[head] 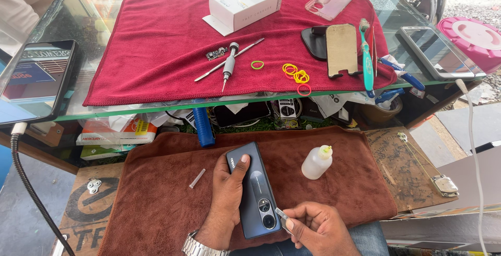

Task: The person applies liquid from a small bottle onto a smartphone's back panel and spreads it with a plastic card. They then use the card to pry and separate the back cover from the phone's frame, working along the edges to detach the panel.

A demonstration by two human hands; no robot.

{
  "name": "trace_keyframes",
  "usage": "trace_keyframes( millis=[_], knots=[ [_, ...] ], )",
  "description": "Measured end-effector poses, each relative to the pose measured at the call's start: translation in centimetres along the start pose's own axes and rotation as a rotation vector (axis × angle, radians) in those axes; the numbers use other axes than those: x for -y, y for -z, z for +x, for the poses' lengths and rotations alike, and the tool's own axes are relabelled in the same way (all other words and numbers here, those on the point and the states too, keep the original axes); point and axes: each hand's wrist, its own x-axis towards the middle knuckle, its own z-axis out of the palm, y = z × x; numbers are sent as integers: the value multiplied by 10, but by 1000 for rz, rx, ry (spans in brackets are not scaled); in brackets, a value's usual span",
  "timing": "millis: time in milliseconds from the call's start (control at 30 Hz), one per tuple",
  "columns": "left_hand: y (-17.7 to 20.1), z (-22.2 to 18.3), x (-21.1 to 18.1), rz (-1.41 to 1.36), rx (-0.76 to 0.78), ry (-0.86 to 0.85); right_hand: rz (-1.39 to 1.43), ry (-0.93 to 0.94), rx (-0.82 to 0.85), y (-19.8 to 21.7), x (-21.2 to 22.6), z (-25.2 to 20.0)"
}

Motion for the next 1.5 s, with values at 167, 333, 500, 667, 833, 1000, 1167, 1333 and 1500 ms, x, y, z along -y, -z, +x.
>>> trace_keyframes(
  millis=[167, 333, 500, 667, 833, 1000, 1167, 1333, 1500],
  knots=[
    [0, 0, 1, -18, -13, -1, -3, -23, -43, -2, 2, -1],
    [-1, 1, 1, -13, -23, 6, -19, -47, -57, -3, 5, -2],
    [-1, 0, 1, 17, -30, -1, 2, -39, 17, 0, 4, 0],
    [-1, 1, 2, 11, -49, -1, -16, 1, -24, -1, 1, -1],
    [0, 4, 7, 2, -60, -28, -22, 21, -60, -5, 1, -3],
    [-1, 7, 12, -91, -72, -96, -62, -20, -143, -10, 9, -4],
    [0, 7, 18, -80, -126, -162, -115, -32, -216, -12, 14, -3],
    [-1, 7, 18, -100, -142, -174, -36, 4, -163, -7, 10, 0],
    [-2, 5, 14, -108, -129, -142, 4, 83, -43, 1, 3, 4]
  ],
)
